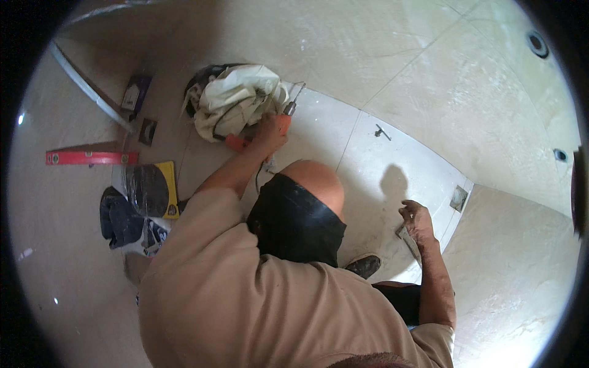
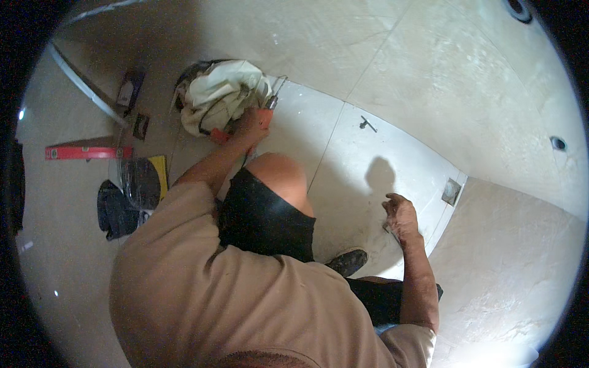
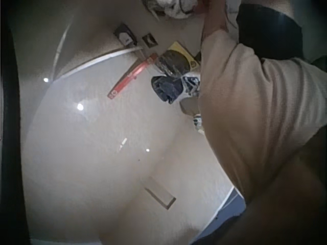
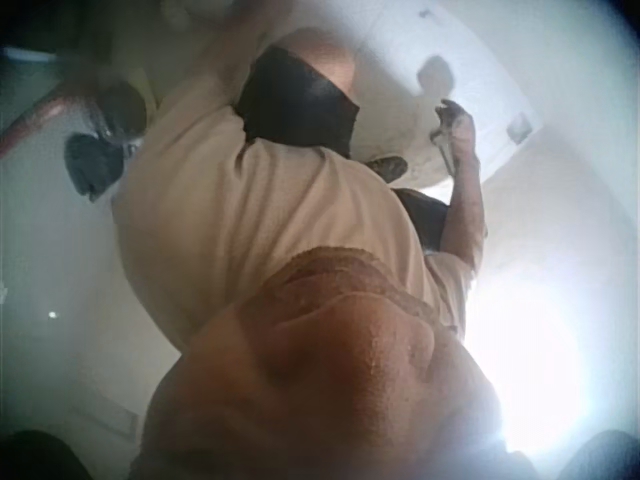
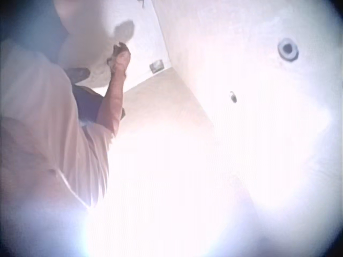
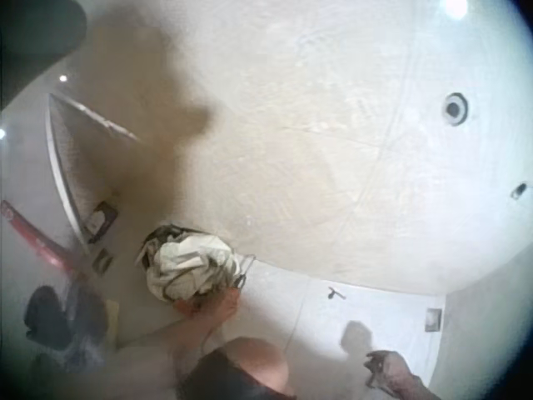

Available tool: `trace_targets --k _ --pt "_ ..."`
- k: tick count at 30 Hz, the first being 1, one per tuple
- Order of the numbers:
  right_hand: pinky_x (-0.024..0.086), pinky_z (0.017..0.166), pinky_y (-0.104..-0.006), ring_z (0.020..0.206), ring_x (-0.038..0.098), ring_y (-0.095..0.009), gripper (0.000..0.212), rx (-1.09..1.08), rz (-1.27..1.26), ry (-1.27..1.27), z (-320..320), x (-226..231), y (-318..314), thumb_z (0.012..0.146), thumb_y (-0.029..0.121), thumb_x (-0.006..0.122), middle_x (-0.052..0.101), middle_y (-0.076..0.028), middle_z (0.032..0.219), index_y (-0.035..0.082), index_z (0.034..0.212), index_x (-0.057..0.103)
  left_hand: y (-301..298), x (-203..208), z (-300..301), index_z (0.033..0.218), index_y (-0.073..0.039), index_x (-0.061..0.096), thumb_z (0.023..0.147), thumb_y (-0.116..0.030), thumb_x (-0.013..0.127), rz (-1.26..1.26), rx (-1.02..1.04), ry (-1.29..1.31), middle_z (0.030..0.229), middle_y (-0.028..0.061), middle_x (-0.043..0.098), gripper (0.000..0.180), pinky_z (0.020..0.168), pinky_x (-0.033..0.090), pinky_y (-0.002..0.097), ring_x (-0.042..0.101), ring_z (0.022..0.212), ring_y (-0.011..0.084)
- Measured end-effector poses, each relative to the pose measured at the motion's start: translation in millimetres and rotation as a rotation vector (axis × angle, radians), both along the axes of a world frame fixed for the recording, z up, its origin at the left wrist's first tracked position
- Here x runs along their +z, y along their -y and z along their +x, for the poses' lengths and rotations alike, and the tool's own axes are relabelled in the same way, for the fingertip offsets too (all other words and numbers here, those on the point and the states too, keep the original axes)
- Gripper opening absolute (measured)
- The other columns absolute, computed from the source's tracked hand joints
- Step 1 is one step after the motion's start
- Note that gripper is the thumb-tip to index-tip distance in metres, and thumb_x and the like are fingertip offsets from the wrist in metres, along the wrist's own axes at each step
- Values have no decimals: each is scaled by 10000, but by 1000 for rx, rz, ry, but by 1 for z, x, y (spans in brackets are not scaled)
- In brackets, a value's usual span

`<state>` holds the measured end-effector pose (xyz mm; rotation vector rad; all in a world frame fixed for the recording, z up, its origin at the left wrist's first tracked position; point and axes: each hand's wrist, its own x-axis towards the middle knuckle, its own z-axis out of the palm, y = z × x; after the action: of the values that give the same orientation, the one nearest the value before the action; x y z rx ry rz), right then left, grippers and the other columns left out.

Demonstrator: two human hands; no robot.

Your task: The person drills a hole into a tiled wall using a power drill and uses the back of an axe to hammer a small metal pin into the wall.

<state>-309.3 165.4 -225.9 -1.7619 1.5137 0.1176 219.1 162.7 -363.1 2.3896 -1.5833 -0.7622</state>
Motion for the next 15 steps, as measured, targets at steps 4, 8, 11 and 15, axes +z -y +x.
trace_targets --k 4,8,11,15 --pt "587 929 -435 1014 730 -378 327 150 -234 126 39 37 -3 922 93 728 743 -200 1154 37 1243 698 -24 64 -33 1385 25 437 720 -262 878 -300 -76 -262 1346 263 531 848 1051 484 482 580 1251 397" --pt "578 970 -461 1099 693 -386 435 271 -460 383 81 74 8 892 128 767 700 -195 1238 78 1312 667 7 190 -80 1422 5 444 736 -245 877 -422 -270 -682 1251 168 607 849 1061 476 428 607 1183 292" --pt "541 1051 -475 1209 624 -437 757 410 -598 509 109 126 20 868 236 824 608 -267 1344 -3 1498 478 31 291 -118 1434 -5 441 766 -215 866 -413 -447 -972 1226 116 608 819 1046 483 397 601 1168 216" --pt "485 1105 -488 1308 568 -431 916 315 -866 636 99 172 18 907 335 795 529 -279 1460 -13 1599 306 59 375 -191 1454 -22 409 782 -157 856 -343 -609 -1444 1234 102 580 818 1024 508 397 597 1160 191"
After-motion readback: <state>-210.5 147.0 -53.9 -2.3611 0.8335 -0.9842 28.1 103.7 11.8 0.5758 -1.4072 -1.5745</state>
